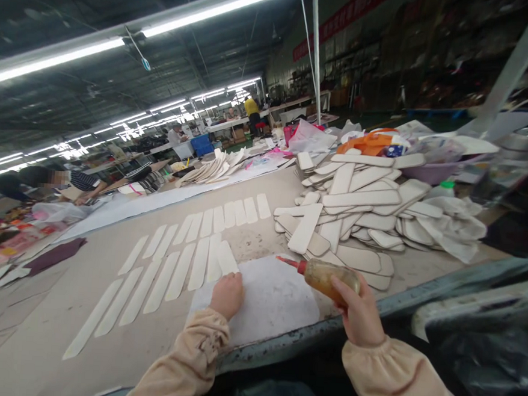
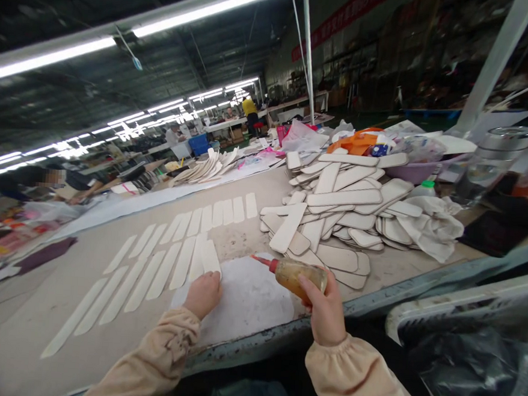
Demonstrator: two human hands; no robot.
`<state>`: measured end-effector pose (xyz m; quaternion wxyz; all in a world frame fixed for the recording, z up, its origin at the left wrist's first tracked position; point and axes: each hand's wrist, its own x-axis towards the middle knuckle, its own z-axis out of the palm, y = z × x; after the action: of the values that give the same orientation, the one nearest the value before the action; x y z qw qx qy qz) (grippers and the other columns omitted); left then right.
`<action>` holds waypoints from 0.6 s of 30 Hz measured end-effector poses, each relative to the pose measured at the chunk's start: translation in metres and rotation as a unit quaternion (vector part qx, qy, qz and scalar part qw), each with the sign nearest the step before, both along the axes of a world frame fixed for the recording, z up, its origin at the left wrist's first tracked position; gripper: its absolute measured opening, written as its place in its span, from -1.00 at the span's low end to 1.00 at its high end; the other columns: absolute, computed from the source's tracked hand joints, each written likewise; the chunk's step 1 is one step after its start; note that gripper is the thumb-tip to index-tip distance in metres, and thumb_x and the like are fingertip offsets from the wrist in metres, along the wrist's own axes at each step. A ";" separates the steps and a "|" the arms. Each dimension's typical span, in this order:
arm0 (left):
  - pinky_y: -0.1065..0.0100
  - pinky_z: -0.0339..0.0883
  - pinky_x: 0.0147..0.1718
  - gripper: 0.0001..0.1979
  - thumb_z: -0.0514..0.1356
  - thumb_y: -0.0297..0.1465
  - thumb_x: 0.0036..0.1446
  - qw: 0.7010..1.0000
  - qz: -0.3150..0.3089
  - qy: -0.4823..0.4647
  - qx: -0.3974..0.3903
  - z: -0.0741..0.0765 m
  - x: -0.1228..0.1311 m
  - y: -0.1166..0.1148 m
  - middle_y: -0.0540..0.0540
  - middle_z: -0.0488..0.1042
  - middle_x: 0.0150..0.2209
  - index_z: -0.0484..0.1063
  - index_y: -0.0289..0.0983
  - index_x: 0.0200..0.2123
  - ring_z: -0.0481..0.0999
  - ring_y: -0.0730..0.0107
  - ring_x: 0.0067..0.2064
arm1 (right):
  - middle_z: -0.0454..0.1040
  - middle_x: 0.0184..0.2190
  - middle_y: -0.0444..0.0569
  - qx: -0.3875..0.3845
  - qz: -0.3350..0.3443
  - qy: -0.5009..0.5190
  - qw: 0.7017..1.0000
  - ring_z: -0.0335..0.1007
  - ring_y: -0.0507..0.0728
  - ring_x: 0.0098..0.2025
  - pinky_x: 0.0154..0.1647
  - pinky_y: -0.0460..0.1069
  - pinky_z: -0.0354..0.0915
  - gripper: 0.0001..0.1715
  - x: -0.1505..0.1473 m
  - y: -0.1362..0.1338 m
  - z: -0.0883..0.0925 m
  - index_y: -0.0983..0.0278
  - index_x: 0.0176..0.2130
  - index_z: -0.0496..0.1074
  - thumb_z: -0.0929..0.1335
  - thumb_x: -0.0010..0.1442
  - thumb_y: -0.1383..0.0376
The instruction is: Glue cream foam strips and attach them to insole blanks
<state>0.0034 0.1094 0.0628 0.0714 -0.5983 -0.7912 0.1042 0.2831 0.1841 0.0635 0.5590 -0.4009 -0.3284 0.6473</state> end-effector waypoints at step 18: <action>0.24 0.26 -0.20 -0.80 -0.04 -0.52 0.16 1.000 -0.016 -0.009 -0.025 -0.017 -0.010 0.019 -0.24 0.38 -0.25 0.33 -0.36 -0.20 0.40 0.21 -0.16 | 0.33 -0.43 -0.13 -0.017 0.021 0.010 1.000 0.11 -0.04 -0.59 -0.74 -0.19 -0.02 -0.45 0.005 0.000 0.005 0.20 -0.14 0.33 0.50 -0.12 0.13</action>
<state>-0.0064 0.1287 0.0463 0.0506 -0.6132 -0.7795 0.1174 0.2885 0.1839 0.0690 0.5414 -0.3970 -0.3203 0.6684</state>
